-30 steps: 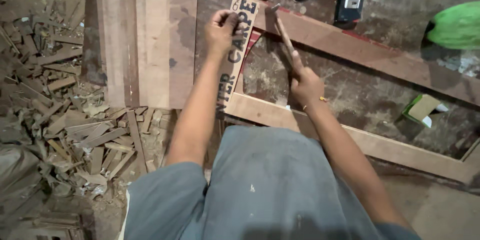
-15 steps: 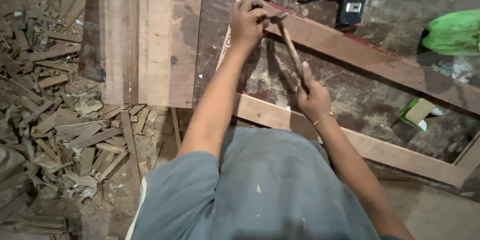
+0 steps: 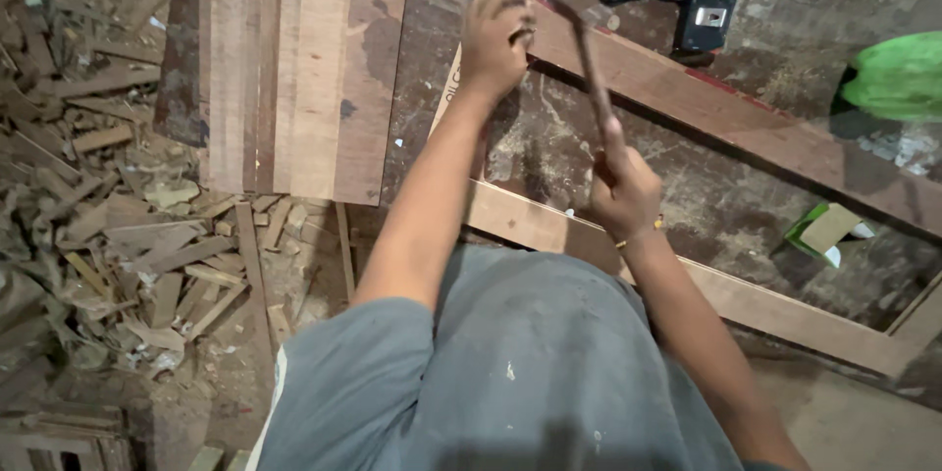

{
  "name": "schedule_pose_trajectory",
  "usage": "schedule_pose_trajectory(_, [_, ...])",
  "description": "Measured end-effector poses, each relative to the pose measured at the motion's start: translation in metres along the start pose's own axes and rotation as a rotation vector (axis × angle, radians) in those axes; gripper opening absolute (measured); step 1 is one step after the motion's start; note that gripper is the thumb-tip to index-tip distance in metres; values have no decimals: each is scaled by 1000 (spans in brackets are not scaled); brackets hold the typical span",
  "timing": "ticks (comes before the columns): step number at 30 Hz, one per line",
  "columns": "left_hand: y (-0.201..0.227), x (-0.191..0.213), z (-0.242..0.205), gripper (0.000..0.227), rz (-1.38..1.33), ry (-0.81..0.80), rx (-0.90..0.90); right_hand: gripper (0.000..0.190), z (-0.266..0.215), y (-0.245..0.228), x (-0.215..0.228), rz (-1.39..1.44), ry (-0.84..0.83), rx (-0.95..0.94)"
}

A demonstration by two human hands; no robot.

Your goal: The person hammers nails into a rectangular wooden frame using a hammer and nail set. They repeatedly reposition the frame on the workbench to access different sides and corners.

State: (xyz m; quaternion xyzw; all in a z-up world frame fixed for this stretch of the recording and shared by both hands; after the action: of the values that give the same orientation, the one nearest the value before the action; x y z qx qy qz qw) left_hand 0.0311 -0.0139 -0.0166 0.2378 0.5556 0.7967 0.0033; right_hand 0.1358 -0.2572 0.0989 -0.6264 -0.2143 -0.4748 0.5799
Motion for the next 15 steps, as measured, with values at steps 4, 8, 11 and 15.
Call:
schedule_pose_trajectory(4, [-8, 14, -2, 52, -197, 99, 18, 91, 3, 6, -14, -146, -175, -8])
schedule_pose_trajectory(8, [-13, 12, 1, 57, -208, 100, 46, 82, 2, 16, -17, -35, -7, 41])
schedule_pose_trajectory(11, [-18, 10, -8, 56, -246, 97, 93, 80, -15, 23, -13, 159, 186, 85])
schedule_pose_trajectory(15, [-12, 13, -4, 54, -261, 110, 68, 79, -11, 38, -36, 12, -12, 55])
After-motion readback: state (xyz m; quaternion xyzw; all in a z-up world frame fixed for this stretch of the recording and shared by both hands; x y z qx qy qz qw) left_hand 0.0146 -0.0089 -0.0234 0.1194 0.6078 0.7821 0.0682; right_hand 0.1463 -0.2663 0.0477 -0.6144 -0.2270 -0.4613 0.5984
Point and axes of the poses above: each hand's wrist, its own z-axis towards the middle knuckle, its own x-axis out of the back of the hand, y = z × x, the point moved 5 cm from there along z, towards the middle knuckle, and after that the axes turned 2 degrees about -z, right-handed, at the moved point
